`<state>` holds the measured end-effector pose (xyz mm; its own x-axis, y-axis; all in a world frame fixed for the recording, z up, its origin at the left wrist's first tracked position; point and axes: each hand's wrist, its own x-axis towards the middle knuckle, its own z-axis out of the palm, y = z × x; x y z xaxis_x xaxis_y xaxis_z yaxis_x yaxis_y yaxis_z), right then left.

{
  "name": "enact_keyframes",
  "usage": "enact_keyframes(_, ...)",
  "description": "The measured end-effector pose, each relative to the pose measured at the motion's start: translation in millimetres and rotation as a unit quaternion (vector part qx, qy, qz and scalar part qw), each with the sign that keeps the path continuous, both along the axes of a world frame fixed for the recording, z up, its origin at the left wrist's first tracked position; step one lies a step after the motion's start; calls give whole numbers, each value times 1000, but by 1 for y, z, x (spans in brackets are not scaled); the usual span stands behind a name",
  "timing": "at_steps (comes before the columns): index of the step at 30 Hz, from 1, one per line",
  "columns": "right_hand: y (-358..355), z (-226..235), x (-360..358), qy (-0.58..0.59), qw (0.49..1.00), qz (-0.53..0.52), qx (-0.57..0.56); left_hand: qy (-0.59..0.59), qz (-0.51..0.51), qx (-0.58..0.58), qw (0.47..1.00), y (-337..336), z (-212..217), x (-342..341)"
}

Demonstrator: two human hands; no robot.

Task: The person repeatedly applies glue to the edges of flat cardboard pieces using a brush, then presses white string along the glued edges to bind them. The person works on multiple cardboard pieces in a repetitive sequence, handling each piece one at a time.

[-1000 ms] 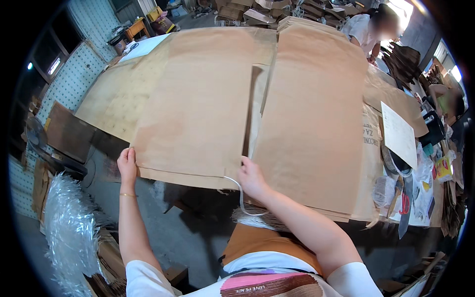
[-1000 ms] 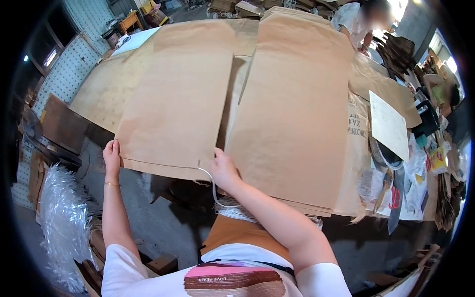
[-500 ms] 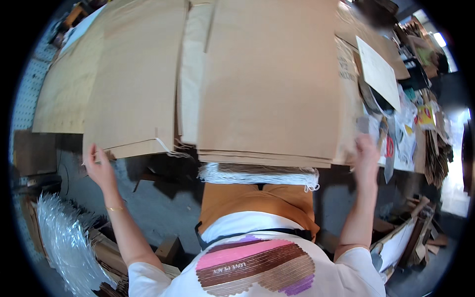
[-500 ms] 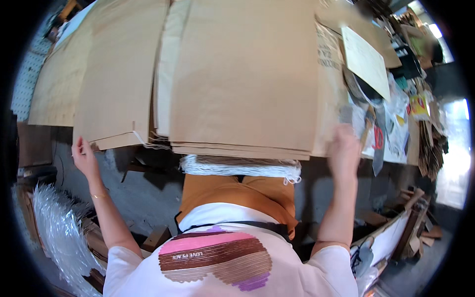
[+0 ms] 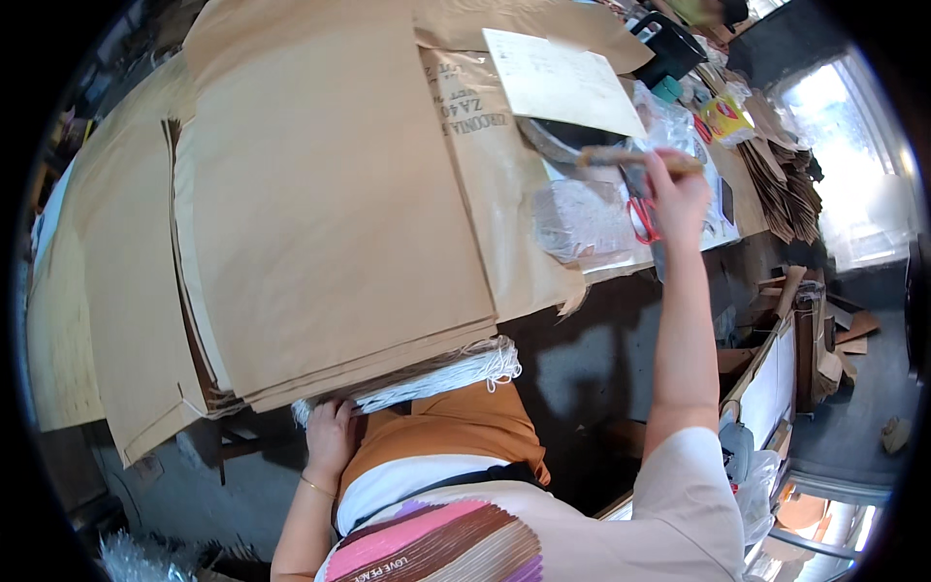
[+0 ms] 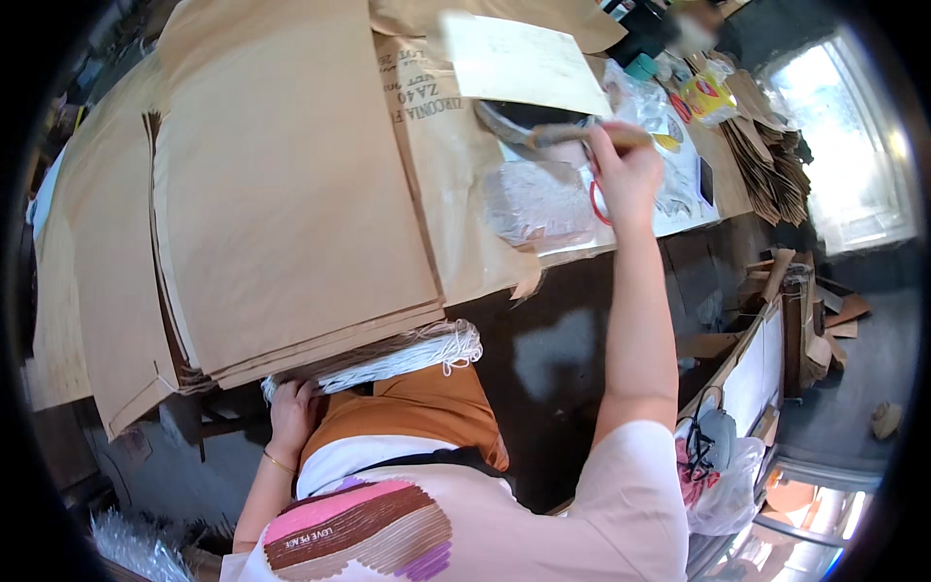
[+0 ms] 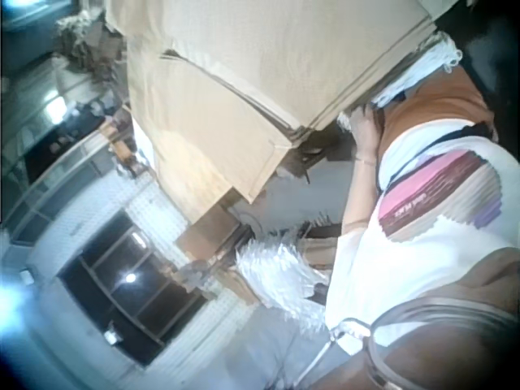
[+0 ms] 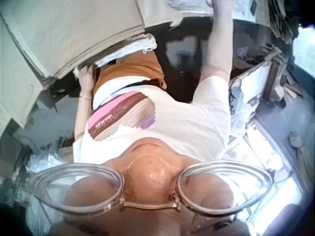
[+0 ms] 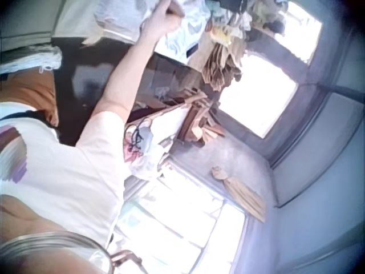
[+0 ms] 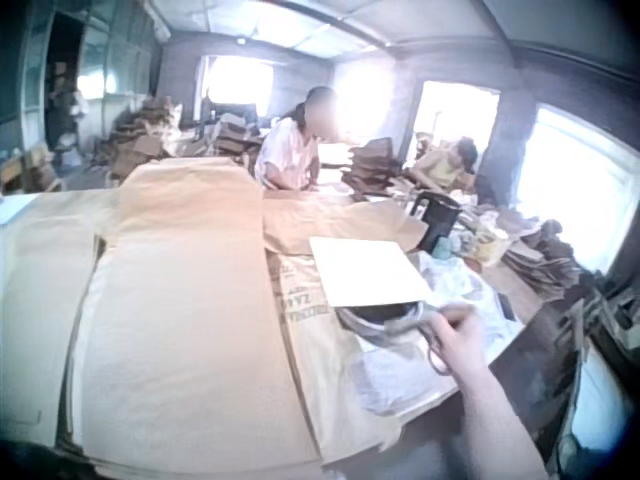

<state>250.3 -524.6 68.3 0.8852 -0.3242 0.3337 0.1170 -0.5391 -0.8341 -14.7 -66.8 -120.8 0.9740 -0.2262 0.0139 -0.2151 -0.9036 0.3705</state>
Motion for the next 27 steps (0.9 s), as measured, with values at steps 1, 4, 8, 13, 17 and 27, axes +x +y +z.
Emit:
enact_keyframes(1, 0, -6, 19, -22, 999, -25, 4, 2, -8, 6, 1000, -1, -7, 1)
enact_keyframes(4, -7, -29, 65, 36, 996, -76, -15, -1, -8, 12, 1000, 1, -15, 3)
enact_keyframes(8, -17, -39, 86, 59, 989, -101, -86, -20, 2, -24, 1000, -7, 6, 6)
enact_keyframes(13, -12, -9, 78, 68, 991, -93, -64, -49, 0, -23, 999, -4, 21, -1)
enact_keyframes(17, -16, -13, 85, 127, 984, -76, -94, -3, 17, -69, 997, -7, 27, -1)
enact_keyframes(27, 50, 33, 38, -84, 982, -54, -157, 11, 63, 3, 998, 13, 54, -18)
